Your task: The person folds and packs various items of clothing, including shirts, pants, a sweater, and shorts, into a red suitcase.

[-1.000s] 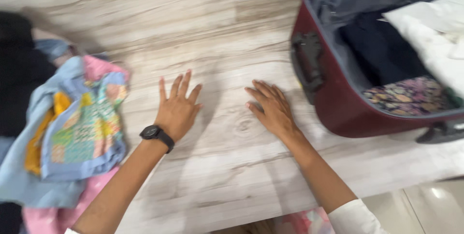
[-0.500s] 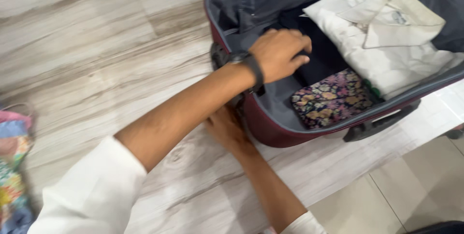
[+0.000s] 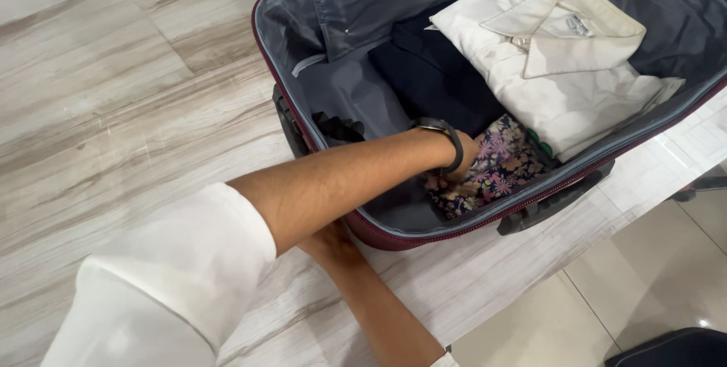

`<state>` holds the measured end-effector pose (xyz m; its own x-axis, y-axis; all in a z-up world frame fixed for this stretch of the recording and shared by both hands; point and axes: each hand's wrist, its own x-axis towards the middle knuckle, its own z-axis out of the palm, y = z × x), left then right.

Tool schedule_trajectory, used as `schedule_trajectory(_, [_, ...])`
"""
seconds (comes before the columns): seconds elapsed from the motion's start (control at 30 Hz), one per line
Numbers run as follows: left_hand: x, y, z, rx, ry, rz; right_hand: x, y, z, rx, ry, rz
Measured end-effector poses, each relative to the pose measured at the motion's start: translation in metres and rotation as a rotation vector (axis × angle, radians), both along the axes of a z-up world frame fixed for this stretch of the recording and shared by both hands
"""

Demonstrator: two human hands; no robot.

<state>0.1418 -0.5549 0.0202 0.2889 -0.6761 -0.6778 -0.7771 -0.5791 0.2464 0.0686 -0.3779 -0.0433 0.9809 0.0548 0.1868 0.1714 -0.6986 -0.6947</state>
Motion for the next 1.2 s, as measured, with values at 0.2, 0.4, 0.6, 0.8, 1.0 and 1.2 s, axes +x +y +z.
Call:
schedule_trajectory(0.2, [0.031, 0.024, 0.029, -0.128, -0.291, -0.193, 0.001, 0.005, -0.003, 0.032, -0.011, 0.020])
schedule_trajectory(0.4, [0.042, 0.095, 0.067, -1.003, 0.255, 0.220, 0.005, 0.008, 0.013, 0.096, -0.098, 0.141])
schedule_trajectory(0.6, [-0.005, 0.228, 0.135, -1.241, 0.483, 0.828, -0.007, 0.016, 0.019, 0.235, -0.209, 0.197])
schedule_trajectory(0.8, [-0.055, 0.345, 0.113, -1.456, 0.621, 1.324, -0.016, 0.028, -0.001, 0.559, -0.104, 0.291])
schedule_trajectory(1.0, [-0.060, 0.456, -0.006, -1.459, 0.327, 1.553, -0.024, 0.033, -0.010, 0.211, -0.418, 0.213])
schedule_trajectory(1.2, [-0.102, 0.496, -0.041, -0.941, -0.753, 1.353, -0.022, 0.034, 0.009, 0.298, -0.145, 0.208])
